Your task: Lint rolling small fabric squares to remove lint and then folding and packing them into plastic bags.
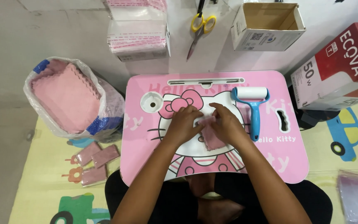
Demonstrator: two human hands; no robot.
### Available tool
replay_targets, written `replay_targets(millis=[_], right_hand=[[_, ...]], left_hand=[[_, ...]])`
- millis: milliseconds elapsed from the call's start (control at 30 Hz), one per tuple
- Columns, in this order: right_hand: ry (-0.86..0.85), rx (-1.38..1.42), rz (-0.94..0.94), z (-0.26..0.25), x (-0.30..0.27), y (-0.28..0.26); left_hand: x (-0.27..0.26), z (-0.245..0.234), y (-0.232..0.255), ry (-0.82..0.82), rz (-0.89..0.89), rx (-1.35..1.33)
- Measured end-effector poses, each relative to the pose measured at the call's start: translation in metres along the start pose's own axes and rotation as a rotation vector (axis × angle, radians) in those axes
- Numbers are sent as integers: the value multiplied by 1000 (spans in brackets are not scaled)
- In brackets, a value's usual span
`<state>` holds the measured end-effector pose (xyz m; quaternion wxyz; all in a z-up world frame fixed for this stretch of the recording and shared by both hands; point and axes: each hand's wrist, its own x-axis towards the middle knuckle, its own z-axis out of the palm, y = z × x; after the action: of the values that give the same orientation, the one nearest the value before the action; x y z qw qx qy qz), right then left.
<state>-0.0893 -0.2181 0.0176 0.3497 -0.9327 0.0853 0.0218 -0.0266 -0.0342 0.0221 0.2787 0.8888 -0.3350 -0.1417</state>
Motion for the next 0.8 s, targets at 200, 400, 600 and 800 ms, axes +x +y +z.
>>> replay_targets(millis=[200, 400, 600, 800], right_hand=[[26, 441, 24, -17, -8, -13], [215, 163, -244, -37, -13, -19], [611, -108, -645, -1, -5, 23], [302, -430, -530, 21, -53, 49]], left_hand=[[1, 4, -8, 12, 24, -86], [1, -8, 0, 293, 221, -124], [-2, 14, -4, 548, 420, 154], [-27, 66, -36, 121, 335, 284]])
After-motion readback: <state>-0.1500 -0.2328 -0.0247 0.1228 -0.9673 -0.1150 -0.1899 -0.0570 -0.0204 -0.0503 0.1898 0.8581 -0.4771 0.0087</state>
